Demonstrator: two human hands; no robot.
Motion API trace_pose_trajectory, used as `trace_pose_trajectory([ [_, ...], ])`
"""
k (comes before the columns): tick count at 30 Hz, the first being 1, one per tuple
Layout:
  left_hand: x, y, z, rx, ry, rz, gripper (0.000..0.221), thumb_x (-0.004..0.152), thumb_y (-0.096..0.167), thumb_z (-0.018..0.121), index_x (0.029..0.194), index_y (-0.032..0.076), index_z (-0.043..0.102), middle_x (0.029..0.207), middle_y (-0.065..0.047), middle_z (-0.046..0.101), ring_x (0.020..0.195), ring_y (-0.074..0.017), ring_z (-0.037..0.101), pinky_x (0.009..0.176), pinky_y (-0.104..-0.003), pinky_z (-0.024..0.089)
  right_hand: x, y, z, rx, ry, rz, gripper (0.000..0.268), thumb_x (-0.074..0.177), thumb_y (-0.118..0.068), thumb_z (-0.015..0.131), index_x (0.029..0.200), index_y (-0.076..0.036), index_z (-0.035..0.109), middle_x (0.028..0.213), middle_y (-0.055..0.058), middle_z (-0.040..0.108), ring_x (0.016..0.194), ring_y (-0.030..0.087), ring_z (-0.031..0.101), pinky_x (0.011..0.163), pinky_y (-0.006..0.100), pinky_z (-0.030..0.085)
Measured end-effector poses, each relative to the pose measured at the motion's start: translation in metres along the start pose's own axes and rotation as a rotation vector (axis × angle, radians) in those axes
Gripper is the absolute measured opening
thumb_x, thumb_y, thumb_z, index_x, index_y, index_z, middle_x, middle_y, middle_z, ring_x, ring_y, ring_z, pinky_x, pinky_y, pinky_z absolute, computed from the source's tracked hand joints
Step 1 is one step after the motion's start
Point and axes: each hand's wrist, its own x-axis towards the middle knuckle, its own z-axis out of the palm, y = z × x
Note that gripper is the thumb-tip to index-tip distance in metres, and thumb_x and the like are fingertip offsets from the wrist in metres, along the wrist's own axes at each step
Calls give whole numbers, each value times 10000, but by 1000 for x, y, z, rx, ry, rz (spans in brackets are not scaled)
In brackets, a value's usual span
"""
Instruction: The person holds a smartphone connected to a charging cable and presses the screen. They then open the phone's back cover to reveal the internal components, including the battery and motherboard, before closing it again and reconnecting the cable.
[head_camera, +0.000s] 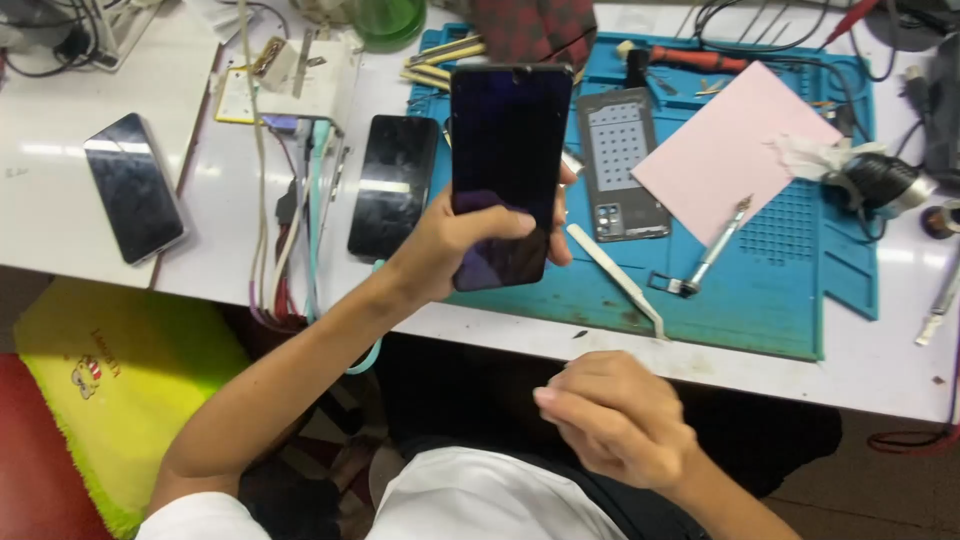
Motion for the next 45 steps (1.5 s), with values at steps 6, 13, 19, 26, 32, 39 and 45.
trace_pose_trajectory([
  [6, -31, 52, -38, 47, 147, -1, 363, 878, 214, 655, 1181, 17, 621, 924, -85, 670, 794, -271, 738, 795, -427, 629, -13, -24, 119, 247, -225, 298, 180, 1000, -101, 666, 1135, 5, 720, 963, 91, 749, 829, 218, 743, 768, 284, 629],
  [13, -65, 88, -79, 64, 194, 44, 376, 889, 215, 657, 1206, 16, 622, 952, -74, 663, 808, -251, 739, 809, -396, 647, 6, -48, 194, 687, -384, 834, 439, 1049, -111, 502, 1480, -27, 477, 1481, 151, 592, 1204, 294, 727, 1014, 354, 606],
  [19, -96, 87, -102, 27, 191, 8, 417, 920, 189, 614, 1287, -9, 618, 938, -92, 652, 827, -232, 736, 854, -365, 629, 15, -59, 238, 627, -124, 1206, 404, 984, -279, 589, 1305, -42, 653, 1323, 90, 718, 1116, 226, 782, 966, 341, 629],
  [26, -113, 74, -111, 30, 129, -88, 355, 910, 211, 587, 1186, -4, 653, 931, -116, 684, 852, -299, 777, 932, -394, 576, 16, -50, 237, 463, -276, 1120, 325, 951, -355, 667, 1132, -88, 710, 1084, 3, 763, 944, 98, 676, 732, 251, 462],
  [32, -106, 48, -102, -213, -153, -300, 424, 989, 265, 565, 1306, -17, 549, 1056, -161, 708, 1048, -330, 707, 993, -436, 541, 20, -46, 160, 771, -565, 989, 296, 1037, -322, 544, 1202, -78, 580, 1053, 104, 755, 1018, 222, 774, 984, 366, 583],
  [39, -81, 62, -64, 34, -555, -707, 491, 923, 332, 527, 1308, 29, 554, 1029, -191, 758, 962, -260, 717, 972, -346, 535, 48, -37, 48, 632, -724, 1506, 324, 924, -269, 705, 1008, 12, 843, 625, 95, 764, 573, 175, 693, 636, 301, 565],
  [45, -81, 66, -79, -9, -538, -614, 385, 905, 350, 582, 1160, 70, 651, 937, -100, 733, 894, -192, 688, 765, -294, 521, 17, 7, -78, 435, -1076, 1171, 336, 887, -445, 766, 749, -172, 903, 786, -24, 988, 740, 142, 916, 678, 358, 712],
])
